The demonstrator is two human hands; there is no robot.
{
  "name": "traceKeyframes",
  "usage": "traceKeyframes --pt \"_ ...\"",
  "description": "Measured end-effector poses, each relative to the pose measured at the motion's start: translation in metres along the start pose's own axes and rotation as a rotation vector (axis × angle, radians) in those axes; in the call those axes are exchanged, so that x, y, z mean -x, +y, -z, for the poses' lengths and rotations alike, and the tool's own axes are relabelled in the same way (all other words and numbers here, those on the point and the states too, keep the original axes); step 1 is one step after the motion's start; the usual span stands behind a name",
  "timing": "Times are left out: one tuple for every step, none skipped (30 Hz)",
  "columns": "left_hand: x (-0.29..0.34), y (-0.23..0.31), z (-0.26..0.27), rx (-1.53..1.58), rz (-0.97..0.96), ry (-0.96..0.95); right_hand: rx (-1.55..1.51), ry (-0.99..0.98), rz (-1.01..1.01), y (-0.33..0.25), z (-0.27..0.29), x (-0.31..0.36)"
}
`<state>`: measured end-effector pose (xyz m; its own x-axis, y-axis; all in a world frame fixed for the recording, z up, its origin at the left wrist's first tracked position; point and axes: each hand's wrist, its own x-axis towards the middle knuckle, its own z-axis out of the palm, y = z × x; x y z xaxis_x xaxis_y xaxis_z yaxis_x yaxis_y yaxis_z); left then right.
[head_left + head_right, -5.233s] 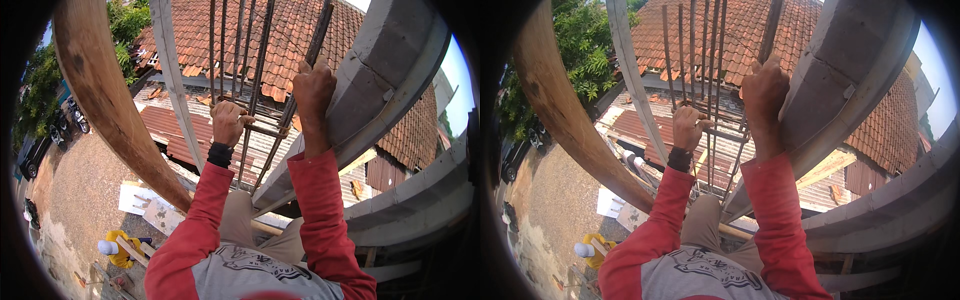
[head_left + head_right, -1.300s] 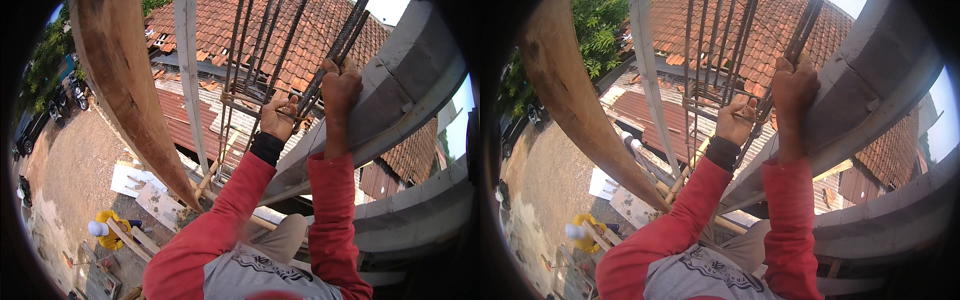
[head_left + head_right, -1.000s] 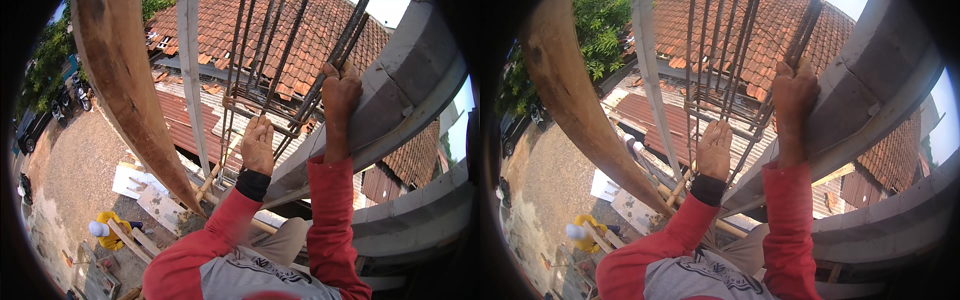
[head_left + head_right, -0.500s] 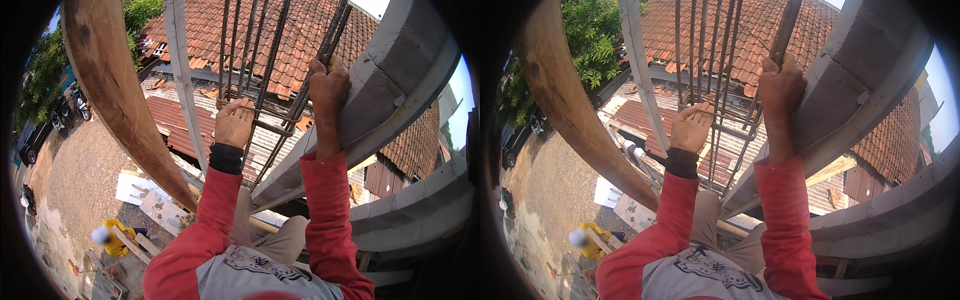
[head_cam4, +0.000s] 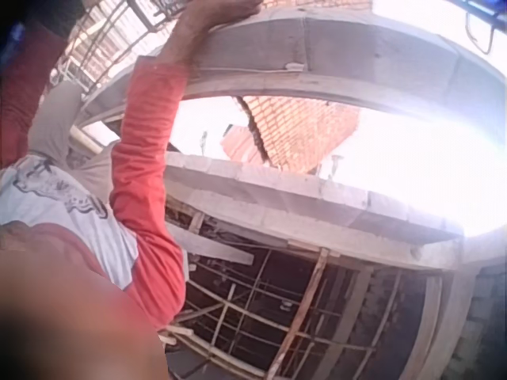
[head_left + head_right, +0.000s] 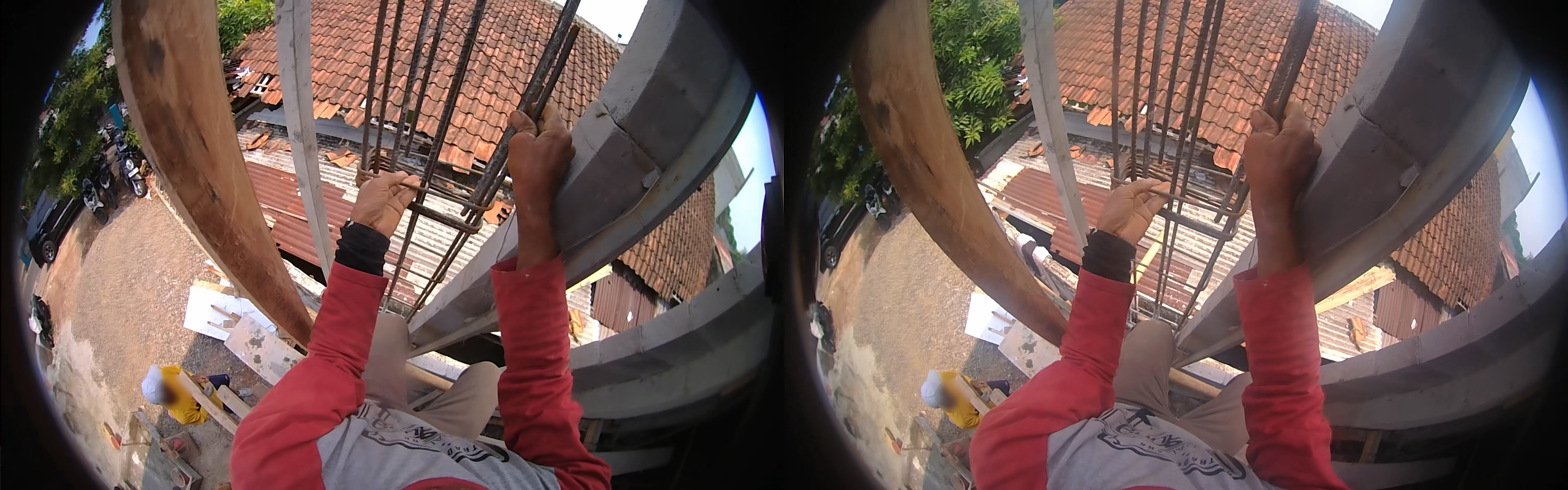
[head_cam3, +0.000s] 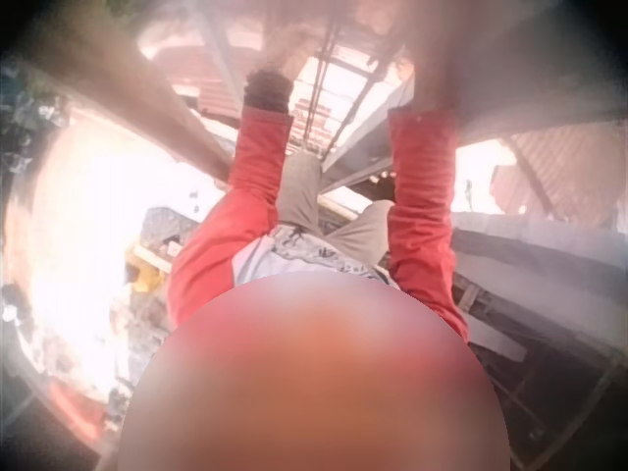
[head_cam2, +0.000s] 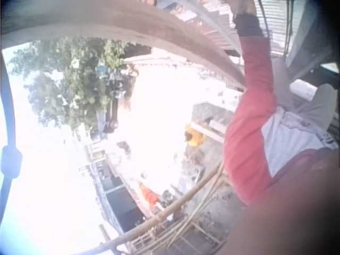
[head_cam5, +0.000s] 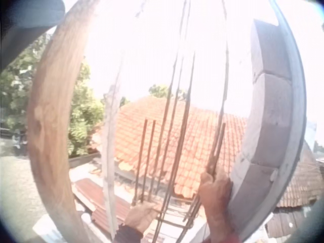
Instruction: The person is assembling a rebar cage on a construction site. They use a wooden stick to position and align the vertical and horizontal steel bars, securing the structure.
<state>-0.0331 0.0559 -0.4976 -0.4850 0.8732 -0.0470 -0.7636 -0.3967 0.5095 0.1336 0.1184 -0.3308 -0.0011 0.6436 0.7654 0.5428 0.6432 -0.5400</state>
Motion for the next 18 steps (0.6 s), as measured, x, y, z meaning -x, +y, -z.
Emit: traceKeyframes --pt "0.007 0.006 0.003 -0.087 0.016 0.001 -0.018 -0.006 -0.001 0.000 0.000 0.000" --pt "0.016 0.009 0.008 -0.154 -0.027 -0.066 -0.034 -0.008 -0.010 0.001 0.001 0.001" --pt "0.024 0.013 0.013 -0.221 -0.030 -0.053 -0.056 -0.019 -0.021 0.002 0.001 0.001" --pt "0.030 0.018 0.019 -0.304 -0.074 -0.013 -0.070 -0.008 0.000 0.002 0.001 0.000" --pt "0.034 0.021 0.026 -0.374 -0.127 -0.012 -0.081 -0.014 0.008 0.003 0.001 0.000" --pt "0.032 0.025 0.031 -0.491 -0.231 0.147 -0.081 -0.015 0.002 0.004 0.001 0.000" --pt "0.025 0.027 0.034 -0.543 -0.362 0.239 -0.085 -0.011 0.010 0.006 0.001 -0.001" --pt "0.016 0.028 0.038 -0.585 -0.520 0.318 -0.081 -0.013 0.004 0.005 -0.001 -0.001" --pt "0.005 0.030 0.042 -0.633 -0.711 0.391 -0.082 -0.018 0.002 0.005 -0.003 -0.001" --pt "-0.009 0.031 0.044 -0.780 -0.775 0.427 -0.092 0.002 0.013 0.006 -0.003 0.000" --pt "-0.022 0.032 0.046 -0.931 -0.776 0.484 -0.099 0.023 0.024 0.006 -0.004 0.000" --pt "-0.035 0.035 0.048 -0.864 -0.658 0.444 -0.100 0.023 0.022 0.007 -0.004 0.000" --pt "-0.046 0.041 0.052 -0.937 -0.610 0.432 -0.090 0.030 0.025 0.008 -0.004 0.001" --pt "-0.054 0.048 0.055 -0.997 -0.474 0.436 -0.077 0.018 0.017 0.009 -0.003 0.000" --pt "-0.061 0.053 0.058 -1.055 -0.336 0.437 -0.068 0.020 0.021 0.010 -0.003 0.000" --pt "-0.066 0.054 0.061 -0.981 -0.457 0.352 -0.071 0.007 0.017 0.011 -0.003 -0.001" --pt "-0.072 0.057 0.063 -0.898 -0.372 0.281 -0.079 0.004 0.025 0.012 -0.003 -0.002" --pt "-0.078 0.061 0.064 -0.815 -0.323 0.208 -0.089 0.005 0.034 0.012 -0.003 -0.002"
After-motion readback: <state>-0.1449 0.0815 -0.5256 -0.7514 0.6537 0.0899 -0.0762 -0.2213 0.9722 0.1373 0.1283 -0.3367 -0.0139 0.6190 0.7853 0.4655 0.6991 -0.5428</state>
